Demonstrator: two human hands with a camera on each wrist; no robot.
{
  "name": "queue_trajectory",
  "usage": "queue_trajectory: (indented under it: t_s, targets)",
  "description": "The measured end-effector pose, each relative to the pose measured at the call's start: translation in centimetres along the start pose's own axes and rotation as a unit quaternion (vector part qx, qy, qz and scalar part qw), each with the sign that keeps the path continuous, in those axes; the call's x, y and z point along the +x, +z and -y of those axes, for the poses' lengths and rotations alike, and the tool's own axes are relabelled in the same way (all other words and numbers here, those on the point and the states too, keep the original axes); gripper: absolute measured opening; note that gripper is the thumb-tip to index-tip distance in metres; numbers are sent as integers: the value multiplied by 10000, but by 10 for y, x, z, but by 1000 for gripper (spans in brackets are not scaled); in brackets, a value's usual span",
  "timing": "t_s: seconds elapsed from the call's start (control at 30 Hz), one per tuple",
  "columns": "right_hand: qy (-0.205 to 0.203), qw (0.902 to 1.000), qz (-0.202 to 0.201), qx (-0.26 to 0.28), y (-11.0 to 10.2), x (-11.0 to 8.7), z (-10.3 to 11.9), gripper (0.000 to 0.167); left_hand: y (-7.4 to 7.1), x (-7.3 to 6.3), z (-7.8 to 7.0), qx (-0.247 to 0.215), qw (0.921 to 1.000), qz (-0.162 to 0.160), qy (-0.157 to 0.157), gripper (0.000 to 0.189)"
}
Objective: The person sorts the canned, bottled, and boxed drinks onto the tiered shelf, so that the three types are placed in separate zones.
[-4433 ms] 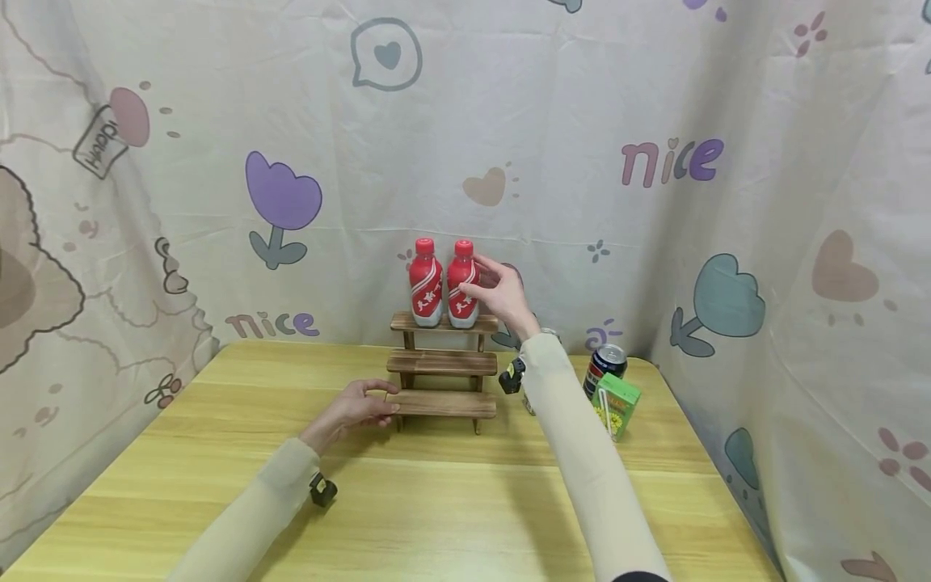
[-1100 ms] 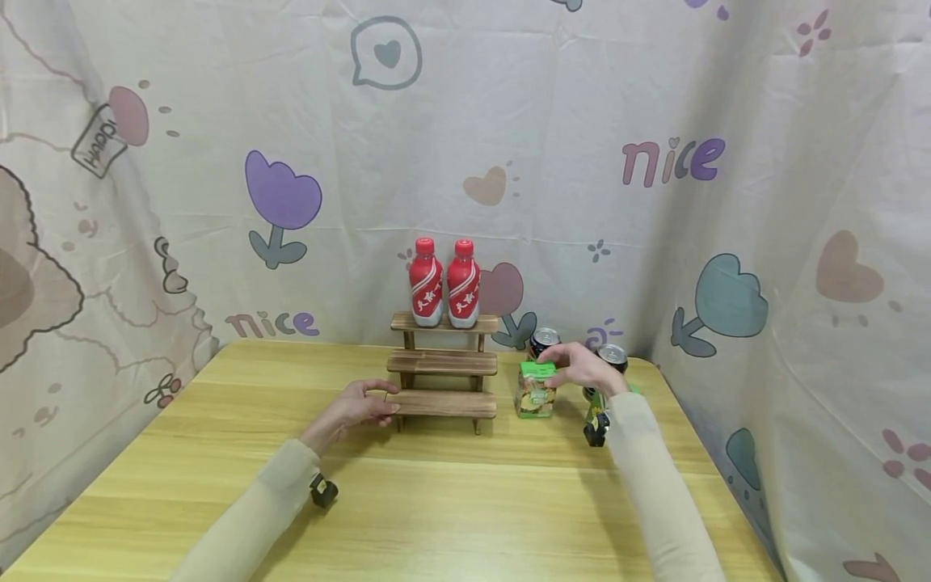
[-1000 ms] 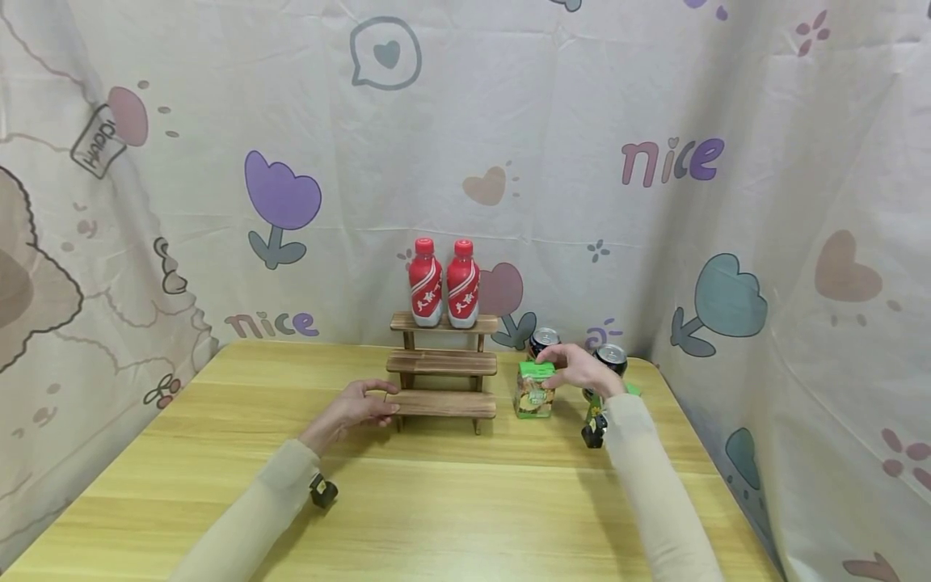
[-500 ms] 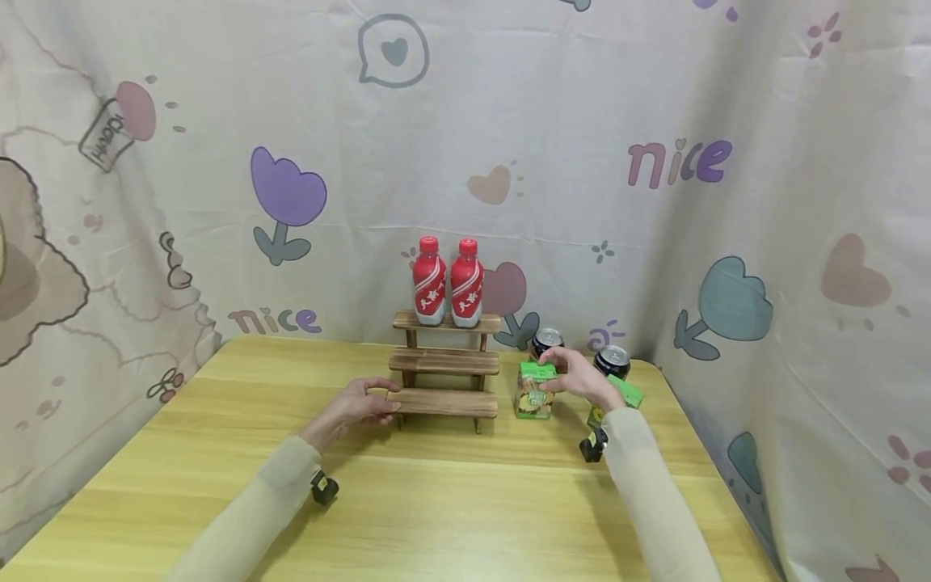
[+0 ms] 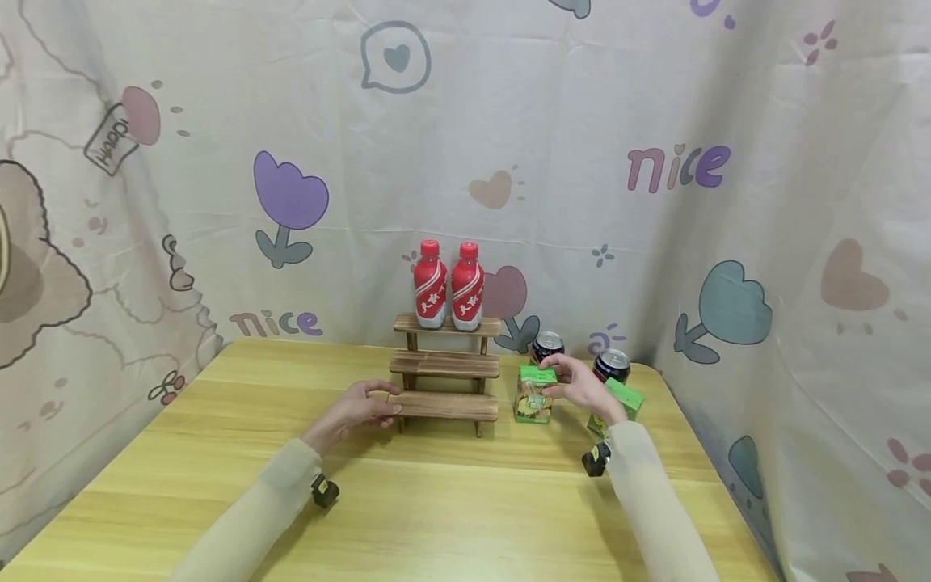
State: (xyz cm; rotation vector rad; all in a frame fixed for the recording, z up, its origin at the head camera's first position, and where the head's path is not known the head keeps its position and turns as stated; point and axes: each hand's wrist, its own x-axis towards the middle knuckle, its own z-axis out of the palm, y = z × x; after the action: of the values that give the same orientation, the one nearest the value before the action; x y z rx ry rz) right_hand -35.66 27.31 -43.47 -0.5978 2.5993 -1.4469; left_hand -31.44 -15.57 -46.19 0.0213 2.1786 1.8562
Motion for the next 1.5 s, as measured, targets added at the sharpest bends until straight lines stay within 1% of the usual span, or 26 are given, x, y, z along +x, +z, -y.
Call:
queue_trajectory:
  t_s: [0.13, 0.2, 0.3, 0.63, 0.93, 1.07, 1.2, 1.33, 1.5]
  targets:
    - [-7, 9994, 54, 356, 3, -2, -3, 47, 0, 0, 0, 0, 10000, 19, -28, 38]
    - [59, 9985, 73, 548, 5, -3, -3, 49, 0, 0, 0, 14, 10000, 25, -34, 38]
    - [128, 9976, 51, 671, 7, -5, -4, 49, 0, 0, 0, 24, 10000, 24, -47, 38]
    - [129, 9981, -311, 507, 14, -6, -3, 49, 1, 0, 0, -66, 9999, -64, -42, 35]
    - [-60, 9974, -605, 391, 17, -7, -7, 47, 0, 0, 0, -21, 10000, 8, 14, 38]
    - [-154, 9970, -639, 405, 18, -7, -6, 47, 1, 0, 0, -11, 10000, 23, 27, 38]
    - [-252, 9963, -736, 359, 17, -7, -2, 46, 1, 0, 0, -38, 10000, -7, -2, 37]
    - [-275, 9948, -925, 325, 15, -6, 4, 44, 1, 0, 0, -92, 10000, -23, -17, 36]
    - [-358, 9945, -951, 261, 11, -6, 14, 44, 1, 0, 1, -95, 9999, -31, 11, 36]
